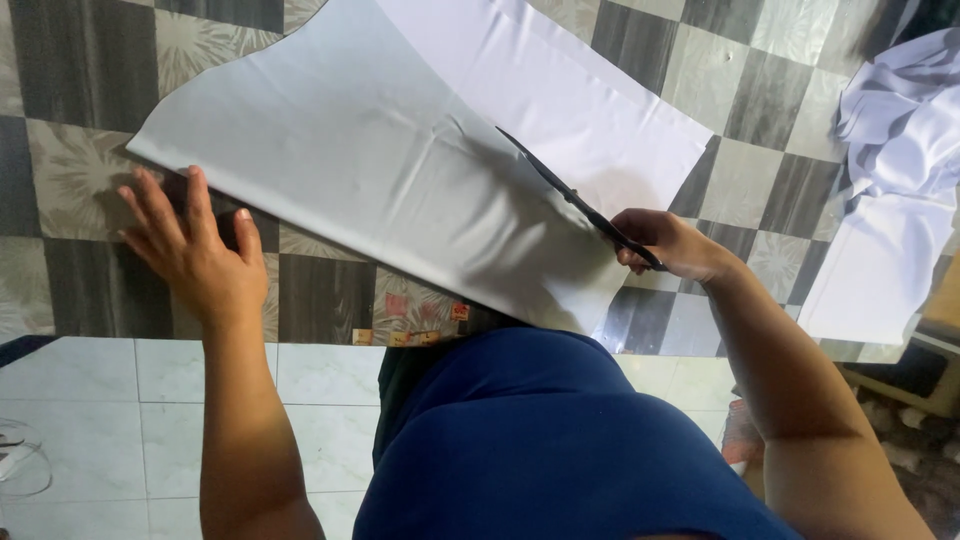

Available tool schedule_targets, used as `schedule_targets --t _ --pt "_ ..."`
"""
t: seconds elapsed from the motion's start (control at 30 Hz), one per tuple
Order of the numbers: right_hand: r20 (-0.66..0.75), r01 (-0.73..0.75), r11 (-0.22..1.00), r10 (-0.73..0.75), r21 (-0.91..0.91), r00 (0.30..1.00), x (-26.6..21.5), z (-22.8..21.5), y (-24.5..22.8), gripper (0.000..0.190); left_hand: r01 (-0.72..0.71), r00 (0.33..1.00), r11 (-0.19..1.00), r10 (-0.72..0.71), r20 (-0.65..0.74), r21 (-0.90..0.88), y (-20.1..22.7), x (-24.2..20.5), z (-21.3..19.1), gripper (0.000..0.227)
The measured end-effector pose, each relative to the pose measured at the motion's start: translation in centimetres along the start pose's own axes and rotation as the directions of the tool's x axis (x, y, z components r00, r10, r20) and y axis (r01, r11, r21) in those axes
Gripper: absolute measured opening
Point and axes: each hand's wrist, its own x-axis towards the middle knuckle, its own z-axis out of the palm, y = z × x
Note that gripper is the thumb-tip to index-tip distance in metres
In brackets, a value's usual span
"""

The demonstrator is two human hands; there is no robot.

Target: The person cuts a large piece of white fabric into smaller sections using a pair of scissors. They hold the fabric with one hand and cut along straight lines, then fold and cut the fabric again to create smaller pieces.

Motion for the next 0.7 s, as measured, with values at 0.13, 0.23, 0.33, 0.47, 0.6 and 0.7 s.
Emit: schedule_targets --t 0.13,0.23,0.33,0.47,0.6,0.7 --pt "-0.018 0.004 1.000 -0.003 0.011 1.000 0.4 0.2 -0.1 0.033 -0.007 1.000 1.000 0.007 -0.005 -0.013 0.1 0.0 -0.1 0.052" --pt "-0.019 0.026 1.000 -0.027 -0.012 0.999 0.6 0.1 0.4 0.030 -0.018 1.000 1.000 0.018 -0.012 -0.004 0.2 0.0 -0.2 0.050" --pt "0.034 0.087 0.996 -0.088 0.030 0.996 0.8 -0.2 1.3 0.031 -0.001 1.000 1.000 0.001 0.005 0.004 0.1 0.0 -0.1 0.054" --pt "0.063 0.133 0.991 -0.131 -0.014 0.989 0.6 0.2 0.4 0.031 -0.002 1.000 1.000 0.002 -0.006 -0.014 0.3 0.0 -0.2 0.051" --pt "0.008 0.033 0.999 -0.033 -0.004 0.999 0.7 0.4 0.5 0.025 0.014 1.000 1.000 -0.013 0.010 -0.018 0.4 0.1 -0.3 0.051" --pt "0.081 0.074 0.995 -0.080 0.071 0.994 0.8 0.4 0.3 0.032 0.010 1.000 1.000 -0.010 0.015 -0.021 0.4 0.1 -0.3 0.049"
